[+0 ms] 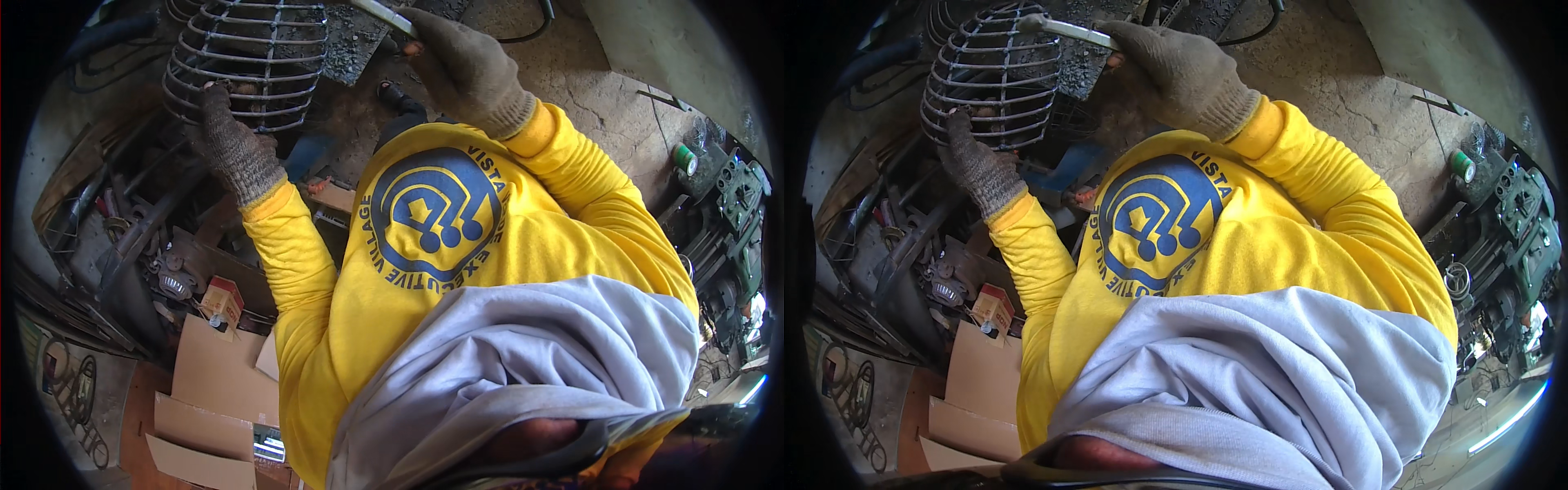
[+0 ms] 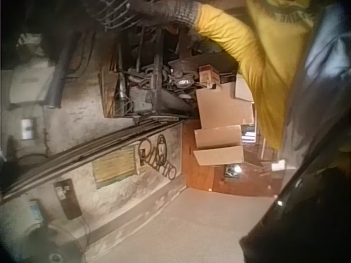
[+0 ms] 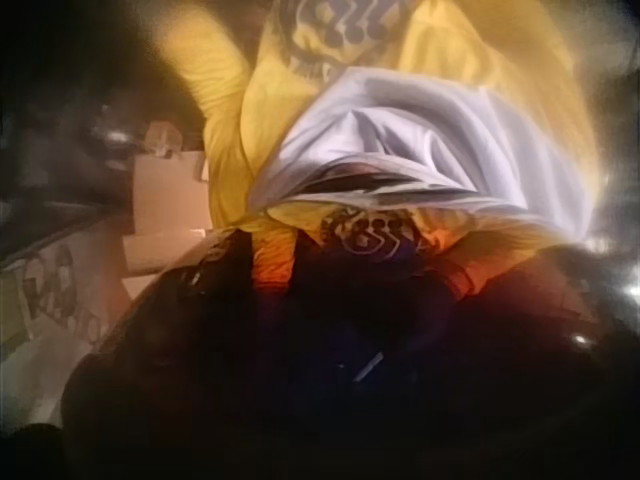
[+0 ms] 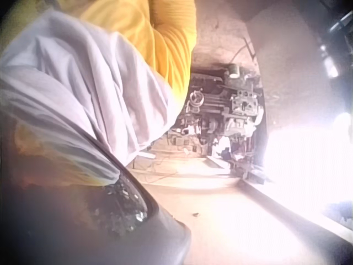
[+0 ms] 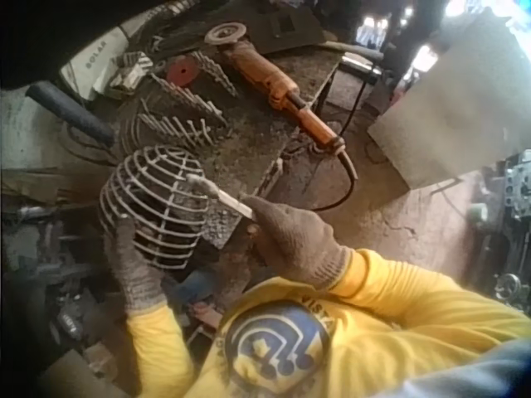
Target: The person cleans a metal grille using a chipping hammer, then grinds the edges with an angle grinder and welds a component onto the frame using a welding torch.
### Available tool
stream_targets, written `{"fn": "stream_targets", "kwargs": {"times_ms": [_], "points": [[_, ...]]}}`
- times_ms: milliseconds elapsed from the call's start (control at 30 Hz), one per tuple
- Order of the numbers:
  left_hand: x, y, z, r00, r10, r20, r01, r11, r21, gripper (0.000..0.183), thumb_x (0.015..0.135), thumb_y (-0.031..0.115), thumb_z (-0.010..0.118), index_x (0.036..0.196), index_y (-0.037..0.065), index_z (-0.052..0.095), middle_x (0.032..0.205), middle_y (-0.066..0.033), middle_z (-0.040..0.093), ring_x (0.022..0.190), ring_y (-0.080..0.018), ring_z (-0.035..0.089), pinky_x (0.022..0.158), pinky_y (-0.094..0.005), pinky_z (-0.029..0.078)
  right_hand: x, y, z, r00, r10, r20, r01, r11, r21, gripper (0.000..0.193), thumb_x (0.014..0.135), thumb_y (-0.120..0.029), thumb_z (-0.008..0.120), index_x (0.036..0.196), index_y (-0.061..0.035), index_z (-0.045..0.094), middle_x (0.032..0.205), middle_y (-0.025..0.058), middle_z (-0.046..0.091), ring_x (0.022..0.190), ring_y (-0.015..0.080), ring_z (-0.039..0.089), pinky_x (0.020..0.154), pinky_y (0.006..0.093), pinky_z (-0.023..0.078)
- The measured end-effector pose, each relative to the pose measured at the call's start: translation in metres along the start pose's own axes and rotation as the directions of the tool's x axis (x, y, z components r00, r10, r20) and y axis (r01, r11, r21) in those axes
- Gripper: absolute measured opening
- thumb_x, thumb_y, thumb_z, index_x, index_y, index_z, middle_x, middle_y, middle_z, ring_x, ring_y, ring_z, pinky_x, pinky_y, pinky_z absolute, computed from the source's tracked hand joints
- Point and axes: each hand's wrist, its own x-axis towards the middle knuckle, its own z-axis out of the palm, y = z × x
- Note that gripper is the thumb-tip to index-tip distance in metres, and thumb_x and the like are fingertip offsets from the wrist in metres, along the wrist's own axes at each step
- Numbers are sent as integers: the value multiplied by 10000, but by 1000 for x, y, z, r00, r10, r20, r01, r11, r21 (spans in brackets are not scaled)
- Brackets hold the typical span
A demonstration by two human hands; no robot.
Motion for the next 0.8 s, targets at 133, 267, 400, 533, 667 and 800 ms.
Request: {"fn": "stream_targets", "kwargs": {"times_ms": [133, 267, 400, 533, 667, 800], "points": [[0, -1, 4, 999, -7, -50, 7, 1000, -1, 544, 775, 107, 697, 1296, 77, 545, 1228, -144, 600, 1013, -310, 640, 779, -484, 597, 6, 15, 13, 984, 83, 157, -61, 988, -140, 341, 935, -235, 601, 1239, -82, 582, 872, 152, 672, 741, 312, 669, 663, 384, 541], [-6, 0, 6, 997, 7, -79, -7, 1000, -2, 522, 789, 103, 695, 1290, 73, 549, 1203, -140, 616, 984, -294, 652, 775, -473, 602, 10, -2, -5, 990, 112, 87, -110, 994, -29, 356, 954, -318, 546, 1248, -119, 567, 934, 147, 679, 828, 334, 674, 723, 417, 553], [-4, -2, 6, 998, -6, -67, 5, 1000, -11, 517, 794, 118, 701, 1285, 61, 550, 1200, -142, 617, 972, -291, 657, 772, -471, 601, 12, 7, 8, 970, 133, 204, -104, 984, -147, 339, 962, -314, 536, 1230, -109, 576, 915, 144, 679, 789, 342, 673, 696, 418, 545], [-6, 1, 4, 996, -37, -82, 39, 999, 20, 524, 792, 119, 703, 1288, 54, 546, 1211, -144, 612, 980, -290, 655, 775, -456, 600, 26, -2, -5, 942, 255, 219, -257, 966, -19, 327, 967, -318, 527, 1208, -103, 584, 901, 151, 678, 800, 348, 671, 694, 421, 539], [-3, 0, 8, 989, -45, -140, 44, 999, -7, 520, 793, 121, 701, 1285, 50, 547, 1216, -146, 610, 981, -291, 654, 771, -443, 602, 16, 10, 5, 957, 206, 204, -197, 978, -61, 312, 966, -319, 528, 1186, -107, 594, 878, 160, 675, 817, 350, 671, 712, 427, 538], [-5, 1, 7, 998, -15, -66, 18, 998, 52, 512, 803, 144, 693, 1285, 50, 546, 1217, -150, 606, 996, -298, 647, 785, -447, 598, 13, 12, 5, 916, 337, 217, -341, 940, -24, 340, 959, -339, 540, 1201, -107, 596, 878, 170, 672, 837, 341, 672, 733, 427, 533]]}}
